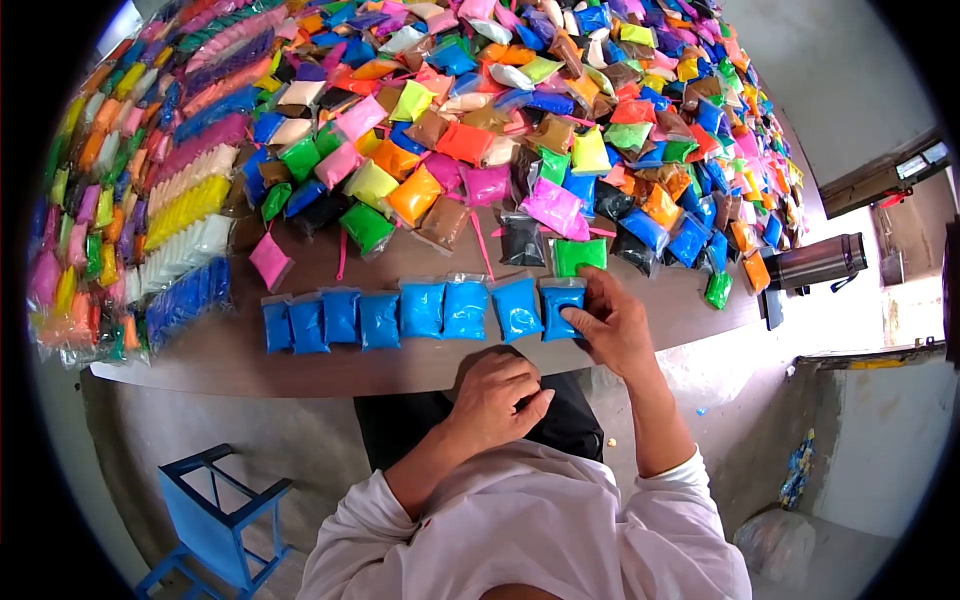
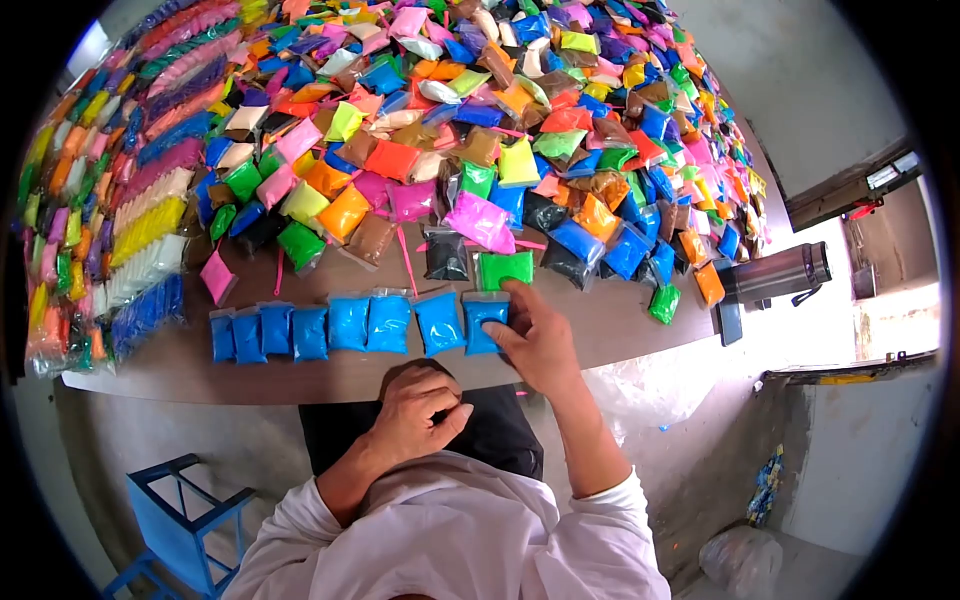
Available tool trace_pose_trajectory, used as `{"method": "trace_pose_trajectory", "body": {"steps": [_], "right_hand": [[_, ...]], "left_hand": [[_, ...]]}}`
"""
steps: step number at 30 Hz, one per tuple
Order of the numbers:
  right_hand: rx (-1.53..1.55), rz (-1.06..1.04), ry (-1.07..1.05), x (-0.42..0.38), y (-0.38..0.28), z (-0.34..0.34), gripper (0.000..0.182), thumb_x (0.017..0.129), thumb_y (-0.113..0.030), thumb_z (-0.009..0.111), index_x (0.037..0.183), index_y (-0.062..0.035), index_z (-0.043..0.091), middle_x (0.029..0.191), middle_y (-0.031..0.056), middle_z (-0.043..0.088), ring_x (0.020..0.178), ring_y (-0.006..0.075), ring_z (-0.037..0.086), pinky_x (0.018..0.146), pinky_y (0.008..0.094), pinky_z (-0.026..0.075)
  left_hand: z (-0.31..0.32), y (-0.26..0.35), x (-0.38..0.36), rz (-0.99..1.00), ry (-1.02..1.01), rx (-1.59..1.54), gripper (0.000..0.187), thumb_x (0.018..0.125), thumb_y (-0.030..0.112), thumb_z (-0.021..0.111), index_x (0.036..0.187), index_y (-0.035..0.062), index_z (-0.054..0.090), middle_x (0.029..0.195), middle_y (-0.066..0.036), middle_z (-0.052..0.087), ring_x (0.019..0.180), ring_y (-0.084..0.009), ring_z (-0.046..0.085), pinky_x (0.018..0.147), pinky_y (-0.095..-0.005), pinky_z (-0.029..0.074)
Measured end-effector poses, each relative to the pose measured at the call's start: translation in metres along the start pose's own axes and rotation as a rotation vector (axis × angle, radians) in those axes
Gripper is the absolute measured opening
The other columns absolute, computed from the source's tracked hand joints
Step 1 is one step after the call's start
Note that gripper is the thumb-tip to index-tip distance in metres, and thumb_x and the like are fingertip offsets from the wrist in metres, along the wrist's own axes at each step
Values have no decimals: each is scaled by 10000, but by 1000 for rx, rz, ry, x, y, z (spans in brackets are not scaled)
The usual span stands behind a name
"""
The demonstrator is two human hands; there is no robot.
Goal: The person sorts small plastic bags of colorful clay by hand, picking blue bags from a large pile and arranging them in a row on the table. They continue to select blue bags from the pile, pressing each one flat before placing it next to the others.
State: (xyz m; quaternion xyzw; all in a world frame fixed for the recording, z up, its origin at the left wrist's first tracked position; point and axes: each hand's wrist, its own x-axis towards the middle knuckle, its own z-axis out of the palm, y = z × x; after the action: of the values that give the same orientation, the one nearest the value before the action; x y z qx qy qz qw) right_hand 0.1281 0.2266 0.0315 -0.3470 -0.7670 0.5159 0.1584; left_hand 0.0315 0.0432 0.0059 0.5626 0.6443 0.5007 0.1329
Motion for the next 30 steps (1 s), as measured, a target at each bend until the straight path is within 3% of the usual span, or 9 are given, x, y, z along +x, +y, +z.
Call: {"method": "trace_pose_trajectory", "body": {"steps": [3, 5, 6, 9, 16, 21, 24, 26, 30], "right_hand": [[-6, -61, 110, -7, 1, -1, 393, 801, -53, 772, 1163, -13, 624, 857, 83, 617, 693, 125, 584, 635, 263, 480], [-203, -209, 246, -14, -2, -4, 351, 787, -48, 771, 1113, -19, 646, 890, 110, 636, 728, 165, 627, 633, 272, 493], [-204, -207, 246, -19, -3, -4, 351, 787, -48, 771, 1113, -19, 646, 890, 110, 636, 728, 165, 627, 633, 272, 493], [-287, -431, 124, -25, -8, 5, 302, 770, -75, 766, 1051, -23, 669, 972, 142, 654, 810, 299, 641, 692, 369, 524], [-548, -695, 4, -9, -29, 35, 304, 744, -137, 773, 1010, -27, 676, 953, 106, 662, 848, 298, 599, 721, 401, 503], [-596, -631, 12, -12, -28, 41, 253, 735, -146, 779, 940, -33, 682, 869, 90, 652, 803, 297, 599, 703, 397, 502], [-488, -603, 60, -14, -24, 35, 252, 739, -149, 802, 936, -31, 698, 892, 115, 679, 833, 310, 623, 714, 401, 507], [-527, -457, 261, -22, -18, 24, 225, 742, -122, 793, 926, -29, 704, 888, 121, 677, 831, 309, 623, 722, 400, 504], [-462, -355, 295, -29, -3, 12, 195, 773, -118, 772, 930, -33, 694, 877, 128, 650, 787, 336, 623, 685, 421, 509]], "left_hand": [[0, 0, 1, 11, 3, -1, 183, 773, 136, 727, 667, 39, 614, 786, -65, 625, 752, -262, 602, 727, -381, 483], [0, 1, 2, 8, 11, -3, 180, 769, 132, 729, 662, 40, 618, 786, -62, 625, 749, -260, 602, 727, -378, 486], [1, 1, 1, 7, 10, -6, 180, 769, 132, 729, 662, 40, 618, 786, -62, 625, 749, -260, 602, 727, -378, 486], [2, 1, 1, 5, 18, 11, 179, 752, 129, 736, 648, 43, 619, 786, -58, 626, 749, -259, 603, 737, -377, 491], [3, -2, -2, 29, 55, 41, 126, 695, 107, 753, 668, 47, 646, 818, -58, 636, 800, -260, 615, 773, -390, 502], [6, -1, -2, 34, 69, 51, 116, 692, 99, 754, 696, 44, 652, 844, -62, 644, 833, -264, 622, 819, -391, 511], [5, 0, 0, 53, 99, 30, 147, 706, 105, 743, 641, 49, 624, 798, -64, 617, 772, -264, 604, 748, -392, 498], [3, -1, -2, 32, 32, 26, 150, 718, 105, 736, 643, 48, 618, 794, -65, 616, 764, -264, 605, 733, -394, 491], [3, -1, 0, 50, 28, 39, 151, 726, 110, 731, 651, 47, 616, 780, -69, 610, 749, -267, 603, 721, -394, 487]]}}
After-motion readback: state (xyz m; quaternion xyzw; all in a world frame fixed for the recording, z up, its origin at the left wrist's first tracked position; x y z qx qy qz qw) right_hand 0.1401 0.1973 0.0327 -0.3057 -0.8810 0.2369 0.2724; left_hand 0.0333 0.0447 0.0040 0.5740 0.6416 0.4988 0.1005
